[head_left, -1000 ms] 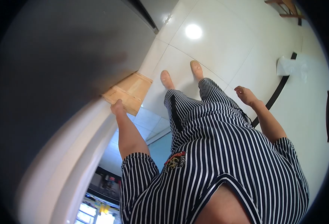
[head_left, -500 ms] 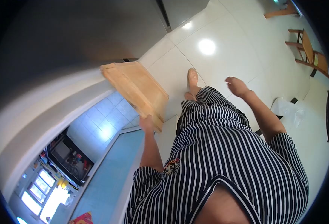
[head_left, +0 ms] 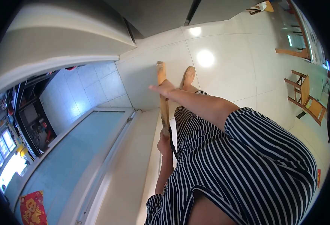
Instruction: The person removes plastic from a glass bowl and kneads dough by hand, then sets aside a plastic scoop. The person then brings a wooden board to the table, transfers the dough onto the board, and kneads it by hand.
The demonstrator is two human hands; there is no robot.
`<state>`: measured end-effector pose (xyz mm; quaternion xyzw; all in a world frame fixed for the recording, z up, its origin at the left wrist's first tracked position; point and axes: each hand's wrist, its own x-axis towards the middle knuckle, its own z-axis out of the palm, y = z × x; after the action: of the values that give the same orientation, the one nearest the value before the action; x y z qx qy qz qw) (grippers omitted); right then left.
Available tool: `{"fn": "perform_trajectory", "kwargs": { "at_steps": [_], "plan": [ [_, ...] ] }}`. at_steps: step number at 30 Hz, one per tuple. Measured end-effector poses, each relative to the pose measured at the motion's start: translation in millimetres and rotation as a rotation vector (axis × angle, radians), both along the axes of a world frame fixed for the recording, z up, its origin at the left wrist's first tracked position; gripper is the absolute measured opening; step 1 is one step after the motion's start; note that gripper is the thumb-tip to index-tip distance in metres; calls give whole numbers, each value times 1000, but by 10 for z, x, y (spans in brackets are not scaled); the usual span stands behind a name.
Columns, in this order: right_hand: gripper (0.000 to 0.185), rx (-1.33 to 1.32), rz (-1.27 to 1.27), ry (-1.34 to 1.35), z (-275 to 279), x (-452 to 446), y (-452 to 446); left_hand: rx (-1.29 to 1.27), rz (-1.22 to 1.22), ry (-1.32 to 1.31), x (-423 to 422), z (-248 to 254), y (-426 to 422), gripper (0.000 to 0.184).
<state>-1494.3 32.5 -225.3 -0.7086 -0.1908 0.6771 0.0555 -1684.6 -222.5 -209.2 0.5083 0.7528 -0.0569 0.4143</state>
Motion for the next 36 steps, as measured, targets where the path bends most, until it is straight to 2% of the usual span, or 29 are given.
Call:
{"fn": "perform_trajectory", "kwargs": {
  "at_steps": [1,2,4,5,7,11,12,13,14,16,18,20,21,23,24,26,27,28,30,33,34,36],
  "plan": [
    [62,-20,-122,-67,-92,-9,-51,-112,-78,166,67,-52,16,54],
    [62,-25,-116,-66,-205,-35,-54,-117,-73,167,22,-62,39,54],
    [45,-47,-137,-46,-256,12,-108,46,-109,109,-57,-98,5,58],
    [45,-42,-134,-50,-251,20,-152,24,-146,129,-94,-126,35,61],
    [32,-47,-393,-73,-84,91,-217,36,-198,119,-176,-137,77,61],
    [36,-2,-491,-54,300,486,-533,99,-356,71,-196,79,246,56],
    [35,12,-613,-75,361,592,-616,112,-410,45,-188,148,317,54],
    [34,25,-736,-93,451,735,-729,254,-458,-3,-137,200,369,52],
    [34,38,-748,-97,552,850,-827,218,-503,-52,-155,262,436,49],
    [33,31,-904,-31,844,1103,-1035,305,-508,-461,-348,129,604,42],
    [32,58,-960,-29,1050,1410,-1336,-191,-279,-355,-647,-268,658,47],
    [30,95,-1027,-51,1293,1453,-1422,-265,241,-675,-907,-390,818,52],
    [28,135,-1065,-41,1468,1508,-1550,-259,209,-697,-851,-370,925,52],
    [26,214,-1165,-11,1630,1799,-1830,-771,720,-835,-491,-152,1144,53],
    [26,237,-1198,-19,1736,1963,-1963,-776,677,-838,-232,-52,1221,53],
    [25,320,-1249,-34,2007,2190,-2189,-802,683,-1268,275,128,1408,54],
    [26,365,-1290,-88,2123,1901,-2015,-778,729,-1315,204,251,1728,49],
    [26,382,-1357,-96,2291,1992,-2108,-805,677,-1329,388,305,1741,49],
    [25,417,-1413,-169,2497,2243,-2370,-688,783,-1262,694,399,1816,44],
    [17,478,-1555,-283,3166,2508,-2861,-729,676,-1319,1227,1134,1807,44],
    [14,481,-1604,-327,3246,2306,-2877,-735,660,-1322,1101,1319,1962,44],
    [9,623,-1726,-360,3539,2365,-3153,-794,479,-1291,1442,1778,2076,46]
  ]
}}
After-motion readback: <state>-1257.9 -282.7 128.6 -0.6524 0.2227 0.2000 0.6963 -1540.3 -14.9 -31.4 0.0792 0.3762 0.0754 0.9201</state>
